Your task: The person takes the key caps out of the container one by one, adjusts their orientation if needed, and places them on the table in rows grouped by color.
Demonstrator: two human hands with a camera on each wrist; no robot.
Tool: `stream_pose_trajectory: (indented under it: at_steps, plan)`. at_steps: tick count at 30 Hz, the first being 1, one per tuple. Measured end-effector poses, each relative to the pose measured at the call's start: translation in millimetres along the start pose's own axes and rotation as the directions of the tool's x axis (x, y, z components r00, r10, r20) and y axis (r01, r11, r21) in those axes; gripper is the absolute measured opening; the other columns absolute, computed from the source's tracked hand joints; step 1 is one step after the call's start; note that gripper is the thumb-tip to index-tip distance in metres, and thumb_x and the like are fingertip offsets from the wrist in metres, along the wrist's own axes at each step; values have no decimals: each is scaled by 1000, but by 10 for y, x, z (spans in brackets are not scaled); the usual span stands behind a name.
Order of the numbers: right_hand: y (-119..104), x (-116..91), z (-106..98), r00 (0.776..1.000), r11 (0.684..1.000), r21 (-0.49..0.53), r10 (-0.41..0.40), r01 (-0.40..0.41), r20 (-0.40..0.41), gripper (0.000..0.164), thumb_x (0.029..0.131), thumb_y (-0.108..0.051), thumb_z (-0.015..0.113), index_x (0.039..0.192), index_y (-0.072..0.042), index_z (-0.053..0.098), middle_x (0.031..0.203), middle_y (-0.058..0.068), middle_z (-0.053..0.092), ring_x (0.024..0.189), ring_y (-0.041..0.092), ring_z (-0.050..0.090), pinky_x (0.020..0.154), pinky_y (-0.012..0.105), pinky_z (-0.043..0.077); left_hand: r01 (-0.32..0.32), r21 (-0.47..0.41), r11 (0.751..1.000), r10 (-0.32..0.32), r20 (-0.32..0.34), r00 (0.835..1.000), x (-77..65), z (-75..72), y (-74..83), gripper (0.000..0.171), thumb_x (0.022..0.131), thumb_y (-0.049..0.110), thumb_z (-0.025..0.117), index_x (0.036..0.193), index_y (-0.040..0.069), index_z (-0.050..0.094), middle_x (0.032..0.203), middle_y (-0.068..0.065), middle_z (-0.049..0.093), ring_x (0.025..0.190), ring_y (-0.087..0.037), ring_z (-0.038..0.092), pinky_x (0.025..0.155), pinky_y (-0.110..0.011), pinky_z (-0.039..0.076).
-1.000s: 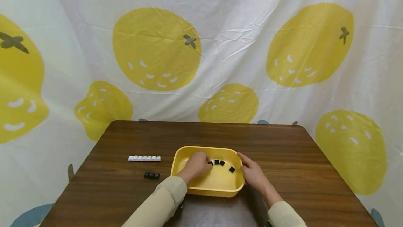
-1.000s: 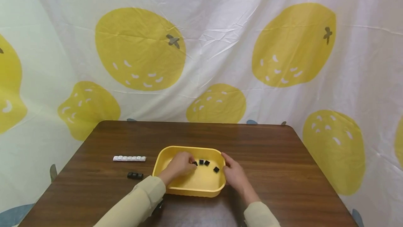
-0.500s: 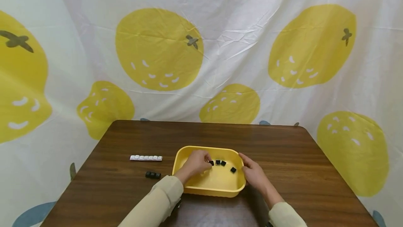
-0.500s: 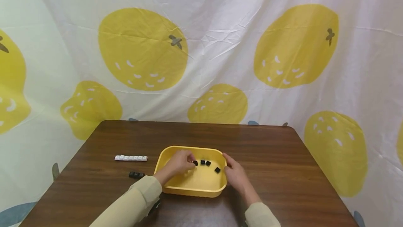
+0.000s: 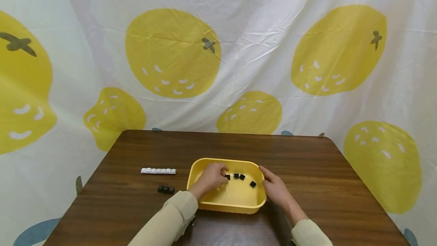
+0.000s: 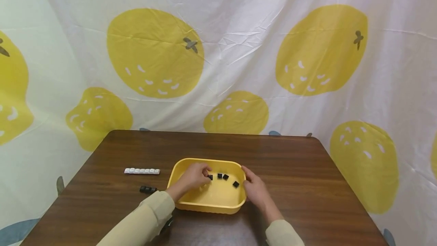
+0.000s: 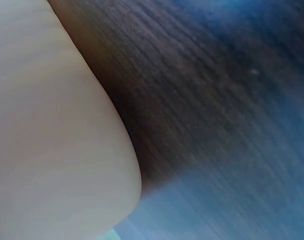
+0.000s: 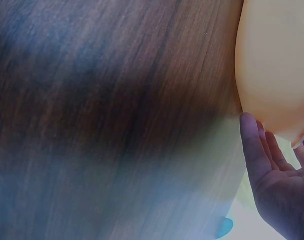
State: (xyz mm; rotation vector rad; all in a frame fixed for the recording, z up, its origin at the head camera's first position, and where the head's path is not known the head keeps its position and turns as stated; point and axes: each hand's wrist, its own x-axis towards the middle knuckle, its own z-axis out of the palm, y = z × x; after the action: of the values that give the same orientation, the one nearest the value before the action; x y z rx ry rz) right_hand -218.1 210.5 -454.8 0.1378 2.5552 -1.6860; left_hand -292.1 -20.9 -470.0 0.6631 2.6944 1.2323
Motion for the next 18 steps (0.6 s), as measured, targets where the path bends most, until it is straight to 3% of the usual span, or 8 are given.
stream_pose_trajectory:
  at_steps: [4, 10, 18]
  plan:
    - [11, 7, 5, 1000, 1000, -4, 2, -2, -8, 55, 98, -2, 41, 153, -6, 37, 134, 29, 51, 65, 24, 61, 55, 37, 53, -14, -19, 1000, 13, -24, 1000, -4, -27, 15, 20, 79, -1, 74, 99, -2, 72, 81, -5, 65, 67, -12, 58, 62, -27, 50]
    - [21, 16, 10, 1000, 1000, -9, 6, -7, -10, 55, 98, -2, 40, 153, -6, 37, 135, 30, 50, 66, 23, 62, 56, 37, 54, 40, -128, 991, -43, -21, 999, -6, -61, 37, 16, 83, 0, 72, 98, 2, 67, 74, -3, 63, 59, -19, 63, 49, -26, 46]
    - [5, 1, 3, 1000, 1000, -15, 17, -17, 3, 54, 100, -3, 40, 154, -7, 35, 139, 31, 47, 68, 23, 62, 58, 38, 54, 31, -134, 991, -37, -36, 999, -20, -84, 13, 17, 83, 3, 73, 99, 2, 68, 75, -3, 60, 61, -14, 57, 52, -25, 45]
